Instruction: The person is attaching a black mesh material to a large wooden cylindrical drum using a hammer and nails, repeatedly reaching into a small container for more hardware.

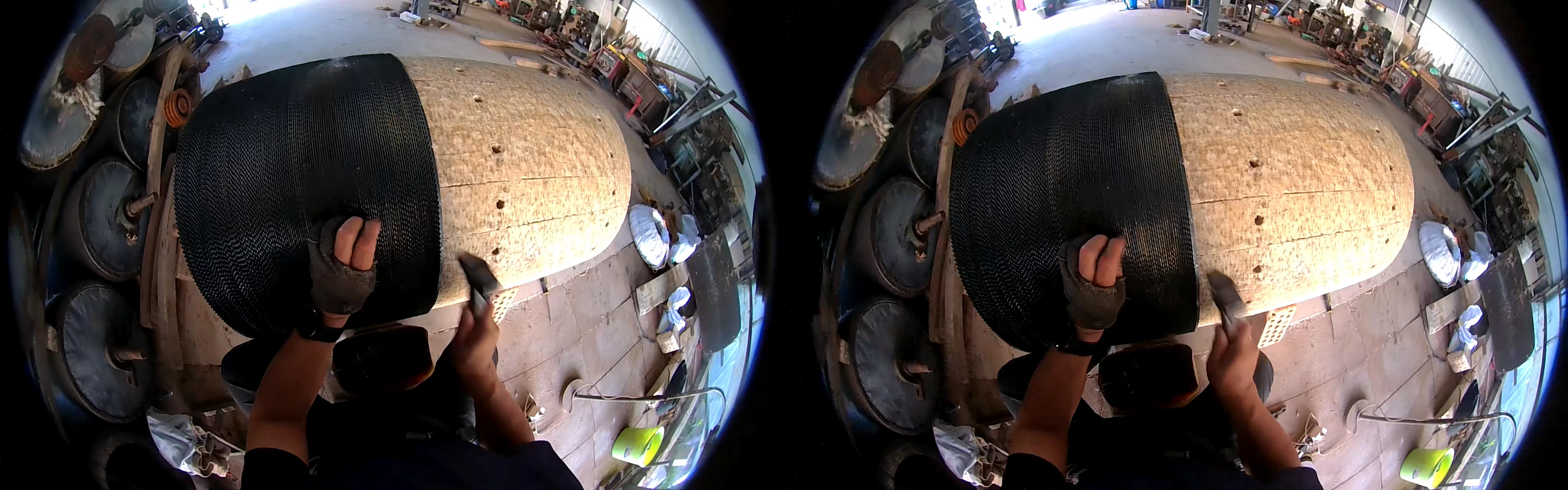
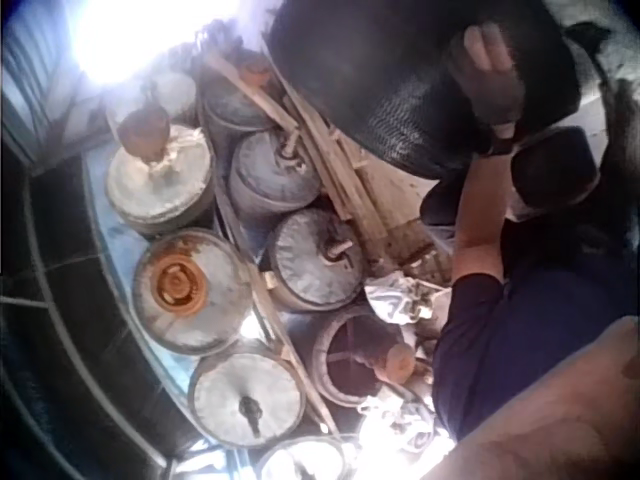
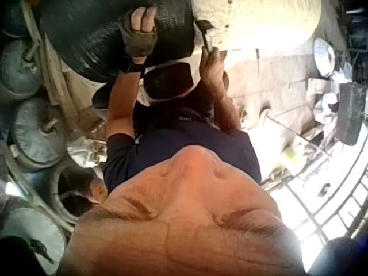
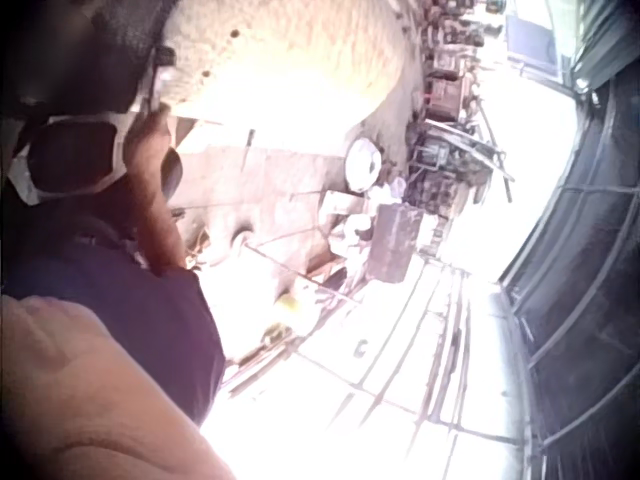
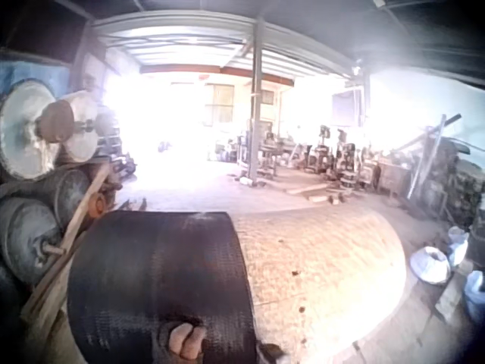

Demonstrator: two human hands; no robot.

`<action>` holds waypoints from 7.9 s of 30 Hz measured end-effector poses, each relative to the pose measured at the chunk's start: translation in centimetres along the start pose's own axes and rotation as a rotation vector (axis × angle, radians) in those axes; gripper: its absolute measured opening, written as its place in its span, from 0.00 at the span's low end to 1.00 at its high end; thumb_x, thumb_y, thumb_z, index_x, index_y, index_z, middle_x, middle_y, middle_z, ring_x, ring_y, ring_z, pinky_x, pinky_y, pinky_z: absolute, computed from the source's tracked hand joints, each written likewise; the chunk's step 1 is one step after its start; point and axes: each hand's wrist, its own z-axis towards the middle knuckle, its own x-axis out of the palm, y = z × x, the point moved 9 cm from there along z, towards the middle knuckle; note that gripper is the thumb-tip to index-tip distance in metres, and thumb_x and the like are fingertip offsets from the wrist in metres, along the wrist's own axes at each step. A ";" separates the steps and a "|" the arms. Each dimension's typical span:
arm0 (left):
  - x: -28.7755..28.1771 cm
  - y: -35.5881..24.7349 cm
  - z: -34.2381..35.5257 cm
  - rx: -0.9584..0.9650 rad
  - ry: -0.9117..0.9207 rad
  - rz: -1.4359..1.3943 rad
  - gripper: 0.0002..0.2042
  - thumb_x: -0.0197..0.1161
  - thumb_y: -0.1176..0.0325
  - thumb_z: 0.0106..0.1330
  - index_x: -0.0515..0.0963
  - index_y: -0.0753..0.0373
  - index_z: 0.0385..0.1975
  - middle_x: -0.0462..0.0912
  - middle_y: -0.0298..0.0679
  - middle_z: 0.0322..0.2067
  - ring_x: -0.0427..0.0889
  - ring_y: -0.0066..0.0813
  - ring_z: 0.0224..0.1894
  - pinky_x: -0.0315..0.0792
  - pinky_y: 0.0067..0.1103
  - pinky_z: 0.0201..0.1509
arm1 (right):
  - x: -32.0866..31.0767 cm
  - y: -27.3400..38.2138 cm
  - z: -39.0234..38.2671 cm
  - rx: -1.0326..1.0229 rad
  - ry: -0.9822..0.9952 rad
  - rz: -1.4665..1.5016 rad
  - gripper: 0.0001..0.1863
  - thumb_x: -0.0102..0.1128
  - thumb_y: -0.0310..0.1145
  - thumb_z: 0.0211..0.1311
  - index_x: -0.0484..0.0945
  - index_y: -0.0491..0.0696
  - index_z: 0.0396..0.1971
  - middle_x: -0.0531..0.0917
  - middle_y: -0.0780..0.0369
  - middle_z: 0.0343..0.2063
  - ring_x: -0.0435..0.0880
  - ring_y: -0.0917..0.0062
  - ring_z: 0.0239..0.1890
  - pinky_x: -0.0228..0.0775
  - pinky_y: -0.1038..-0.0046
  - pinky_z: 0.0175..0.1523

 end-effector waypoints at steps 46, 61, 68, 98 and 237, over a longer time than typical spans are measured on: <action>4.4 -12.3 -4.5 -0.279 0.334 -0.275 0.36 0.64 0.76 0.56 0.61 0.72 0.68 0.78 0.53 0.42 0.77 0.50 0.41 0.71 0.42 0.50 | -1.3 -2.9 -5.6 0.142 0.126 0.133 0.09 0.58 0.29 0.69 0.71 0.42 0.42 0.80 0.45 0.23 0.80 0.43 0.26 0.71 0.51 0.29; 1.8 -16.9 -24.8 -0.046 0.914 -0.395 0.16 0.60 0.61 0.65 0.79 0.65 0.47 0.81 0.46 0.48 0.80 0.43 0.49 0.74 0.35 0.54 | -2.4 -3.0 -6.7 0.059 0.009 0.368 0.08 0.55 0.28 0.69 0.71 0.39 0.42 0.78 0.46 0.21 0.80 0.45 0.23 0.69 0.56 0.26; 3.4 -16.8 -26.5 -0.032 0.922 -0.366 0.14 0.58 0.63 0.67 0.81 0.63 0.46 0.82 0.46 0.48 0.81 0.42 0.49 0.74 0.35 0.54 | 0.0 -4.5 -7.1 0.318 0.170 0.435 0.19 0.47 0.44 0.79 0.71 0.41 0.40 0.72 0.64 0.17 0.70 0.81 0.20 0.60 0.73 0.24; 3.5 -16.5 -25.2 -0.113 0.935 -0.483 0.20 0.65 0.63 0.63 0.75 0.65 0.52 0.82 0.47 0.48 0.83 0.43 0.49 0.77 0.32 0.52 | -0.6 -4.8 -5.3 0.099 0.102 0.184 0.14 0.47 0.37 0.79 0.70 0.40 0.39 0.72 0.61 0.18 0.75 0.76 0.20 0.64 0.68 0.24; 3.5 -21.2 -34.6 -0.080 0.951 -0.420 0.15 0.59 0.64 0.69 0.78 0.63 0.52 0.81 0.47 0.51 0.81 0.42 0.51 0.76 0.33 0.54 | -0.3 -8.5 -10.5 0.089 0.150 -0.008 0.10 0.54 0.31 0.72 0.71 0.38 0.36 0.76 0.43 0.21 0.75 0.41 0.22 0.66 0.55 0.27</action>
